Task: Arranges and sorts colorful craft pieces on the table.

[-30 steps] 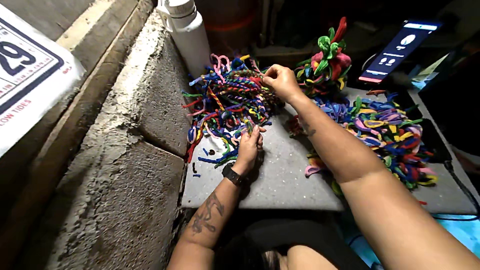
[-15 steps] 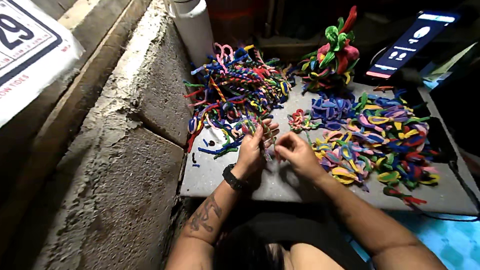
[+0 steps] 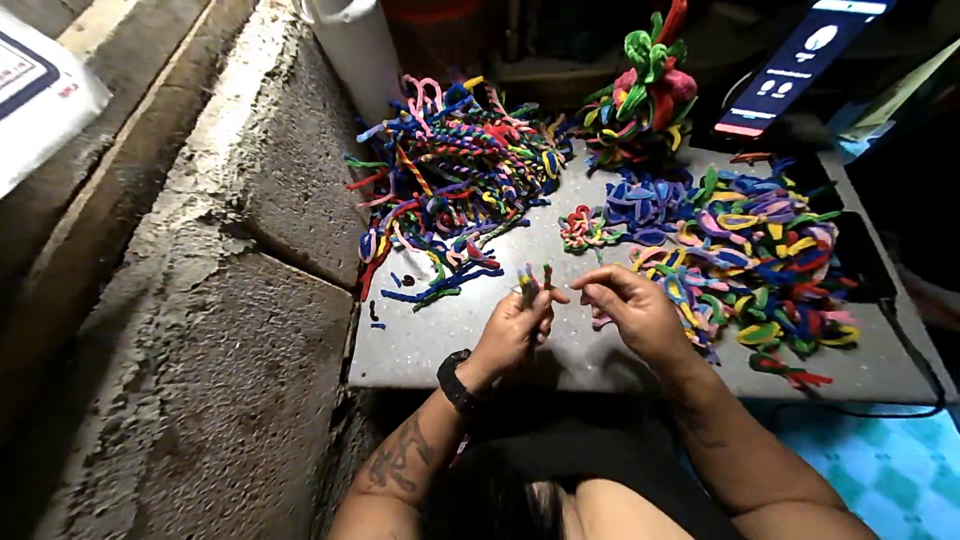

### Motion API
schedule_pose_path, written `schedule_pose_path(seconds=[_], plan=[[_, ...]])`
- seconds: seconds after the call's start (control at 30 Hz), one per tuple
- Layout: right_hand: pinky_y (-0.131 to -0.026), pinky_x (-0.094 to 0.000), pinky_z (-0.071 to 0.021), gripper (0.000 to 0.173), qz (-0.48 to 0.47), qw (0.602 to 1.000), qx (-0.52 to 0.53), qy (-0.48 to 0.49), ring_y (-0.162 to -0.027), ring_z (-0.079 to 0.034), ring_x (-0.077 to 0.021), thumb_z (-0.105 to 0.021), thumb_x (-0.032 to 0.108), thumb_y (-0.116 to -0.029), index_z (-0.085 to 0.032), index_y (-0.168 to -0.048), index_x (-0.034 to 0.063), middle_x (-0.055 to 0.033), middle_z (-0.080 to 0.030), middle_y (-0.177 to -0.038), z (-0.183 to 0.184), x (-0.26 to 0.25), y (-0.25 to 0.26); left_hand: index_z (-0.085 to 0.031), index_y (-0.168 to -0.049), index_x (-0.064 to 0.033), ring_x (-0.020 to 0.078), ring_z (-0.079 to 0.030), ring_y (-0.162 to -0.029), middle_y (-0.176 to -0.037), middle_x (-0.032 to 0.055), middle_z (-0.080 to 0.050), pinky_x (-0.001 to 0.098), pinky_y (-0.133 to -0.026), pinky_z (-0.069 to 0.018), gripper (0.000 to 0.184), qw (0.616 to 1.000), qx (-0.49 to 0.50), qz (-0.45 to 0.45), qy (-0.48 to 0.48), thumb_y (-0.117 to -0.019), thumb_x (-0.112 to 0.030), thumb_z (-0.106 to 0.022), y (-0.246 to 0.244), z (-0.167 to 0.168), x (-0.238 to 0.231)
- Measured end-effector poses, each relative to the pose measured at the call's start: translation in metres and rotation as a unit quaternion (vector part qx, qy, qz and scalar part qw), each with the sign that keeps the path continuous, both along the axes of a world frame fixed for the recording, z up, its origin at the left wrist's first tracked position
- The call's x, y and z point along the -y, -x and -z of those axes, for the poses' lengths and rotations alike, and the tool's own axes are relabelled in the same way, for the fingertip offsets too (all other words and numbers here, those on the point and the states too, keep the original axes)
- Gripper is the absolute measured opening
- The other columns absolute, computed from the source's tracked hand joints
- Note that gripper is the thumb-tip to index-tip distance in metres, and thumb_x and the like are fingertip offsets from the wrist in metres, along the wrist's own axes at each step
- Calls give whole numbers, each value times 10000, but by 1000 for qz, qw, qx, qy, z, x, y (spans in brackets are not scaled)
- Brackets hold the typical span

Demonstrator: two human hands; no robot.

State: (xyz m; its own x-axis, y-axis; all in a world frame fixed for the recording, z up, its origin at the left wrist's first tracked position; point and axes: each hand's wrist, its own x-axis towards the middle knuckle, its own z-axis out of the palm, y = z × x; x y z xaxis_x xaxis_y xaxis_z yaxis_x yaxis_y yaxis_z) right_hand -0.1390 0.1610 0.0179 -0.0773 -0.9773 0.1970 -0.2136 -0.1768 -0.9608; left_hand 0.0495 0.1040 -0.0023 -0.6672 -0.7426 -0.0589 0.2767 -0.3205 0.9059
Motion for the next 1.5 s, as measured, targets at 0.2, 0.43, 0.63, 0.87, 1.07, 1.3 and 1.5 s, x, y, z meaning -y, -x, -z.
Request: schedule_pose_path(seconds=[0.2,0.43,0.63,0.87,1.07,1.3,1.5], plan=[[-662,-164,-540,47,-24,997,76,11,-717,-605,-1,-697,93,-930,-709,-968,67,47,-655,-876,0,8,-11,-621,-1046,-76,-60,-418,-511,-623,-147,-484,119,-487,-359,222,998,-9,67,6,-1082,-137,-411,3,0,-12],[-723,-169,-534,87,-5,993,117,7,-797,-592,-2,-633,92,-983,-674,-1054,62,33,-617,-968,16,21,-28,-595,-904,-129,-42,-391,-477,-574,-137,-444,131,-464,-335,319,997,-18,68,-21,-1093,-211,-352,5,1,-10],[-802,-219,-540,142,18,997,73,-23,-852,-614,-19,-557,169,-1034,-584,-1112,54,18,-628,-960,29,7,-40,-661,-1026,-136,61,-634,-766,-831,-41,-649,231,-736,-553,388,981,-44,-161,-100,-1123,-268,-310,5,0,-1],[-808,-309,-562,362,7,992,-129,5,-894,-668,-135,-731,288,-929,-654,-1128,-4,-108,-692,-1011,35,0,-54,-662,-1274,-125,54,-645,-987,-1219,-17,-678,237,-846,-545,348,980,-42,-181,-70,-1111,-286,-400,3,2,-4],[-840,-292,-580,221,-14,982,-186,31,-894,-710,-139,-592,132,-994,-725,-1100,-10,-121,-740,-1009,32,1,-48,-702,-1188,-104,47,-636,-1052,-1349,-12,-639,230,-857,-533,401,988,-23,-150,-37,-1116,-262,-341,-8,-1,1],[-763,-192,-588,177,-191,949,194,-158,-786,-688,-12,-525,18,-1010,-688,-1080,30,54,-730,-882,34,7,-29,-691,-1163,-4,156,-691,-1048,-1144,100,-725,323,-933,-557,538,989,-32,-33,-139,-1127,-266,-222,-16,-6,8],[-850,-181,-558,209,-105,983,54,-138,-900,-664,16,-633,142,-992,-680,-1146,10,9,-713,-1023,35,-1,-41,-705,-1152,-18,75,-673,-968,-1095,42,-736,253,-888,-544,471,995,15,-95,-17,-1126,-229,-286,-15,-5,8]])
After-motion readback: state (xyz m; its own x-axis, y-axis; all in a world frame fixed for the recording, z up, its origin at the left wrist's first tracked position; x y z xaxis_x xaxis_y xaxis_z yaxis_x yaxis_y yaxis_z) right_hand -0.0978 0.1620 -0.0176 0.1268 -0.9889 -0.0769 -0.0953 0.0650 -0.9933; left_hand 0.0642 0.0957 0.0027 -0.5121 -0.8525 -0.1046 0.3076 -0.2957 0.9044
